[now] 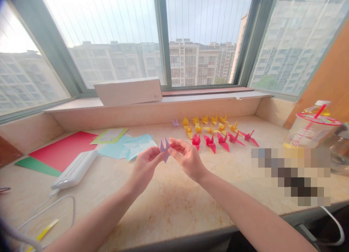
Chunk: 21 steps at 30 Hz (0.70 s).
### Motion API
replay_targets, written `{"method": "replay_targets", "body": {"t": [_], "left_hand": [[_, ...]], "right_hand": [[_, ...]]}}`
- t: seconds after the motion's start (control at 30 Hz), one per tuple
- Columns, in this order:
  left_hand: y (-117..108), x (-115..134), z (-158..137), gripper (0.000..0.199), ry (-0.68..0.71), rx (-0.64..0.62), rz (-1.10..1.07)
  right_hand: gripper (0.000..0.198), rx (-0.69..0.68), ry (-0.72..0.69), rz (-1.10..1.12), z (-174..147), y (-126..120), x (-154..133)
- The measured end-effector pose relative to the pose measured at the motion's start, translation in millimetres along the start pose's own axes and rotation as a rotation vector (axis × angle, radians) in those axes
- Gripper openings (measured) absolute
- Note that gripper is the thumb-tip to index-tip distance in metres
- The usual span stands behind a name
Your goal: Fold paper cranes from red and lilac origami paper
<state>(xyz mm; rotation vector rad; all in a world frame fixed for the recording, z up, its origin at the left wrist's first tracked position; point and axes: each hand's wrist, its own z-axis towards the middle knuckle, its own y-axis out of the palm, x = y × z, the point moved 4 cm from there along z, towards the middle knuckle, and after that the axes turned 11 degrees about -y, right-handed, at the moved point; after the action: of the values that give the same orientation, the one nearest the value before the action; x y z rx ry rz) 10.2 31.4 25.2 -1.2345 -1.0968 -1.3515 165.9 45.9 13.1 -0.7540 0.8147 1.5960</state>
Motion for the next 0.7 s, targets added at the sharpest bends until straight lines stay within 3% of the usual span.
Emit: {"method": "replay_targets", "body": {"t": [0.13, 0.27, 0.43, 0.57, 0.7], "left_hand": [[-0.3, -0.3, -0.1, 0.019, -0.009, 0.005, 0.042], [2.8, 2.4, -2.6, 0.022, 0.015, -0.012, 0.09], [3.6, 3.1, -5.3, 0.024, 0.087, 0.044, 0.18], [3.0, 3.5, -6.7, 0.019, 0.204, 0.084, 0.399], [4.5, 5.8, -9.2, 0.011, 0.376, 0.101, 0.655]], "right_hand": [[0.031, -0.088, 0.022, -0.062, 2.0, 0.7, 0.4], [0.026, -0.076, 0.02, -0.075, 3.3, 0.4, 1.4], [0.032, -0.036, -0.132, -0.213, 1.2, 0.1, -8.6], [0.019, -0.091, -0.245, -0.35, -1.2, 2.7, -18.2], [0.022, -0.087, -0.171, -0.371, 0.1, 1.1, -16.5]]}}
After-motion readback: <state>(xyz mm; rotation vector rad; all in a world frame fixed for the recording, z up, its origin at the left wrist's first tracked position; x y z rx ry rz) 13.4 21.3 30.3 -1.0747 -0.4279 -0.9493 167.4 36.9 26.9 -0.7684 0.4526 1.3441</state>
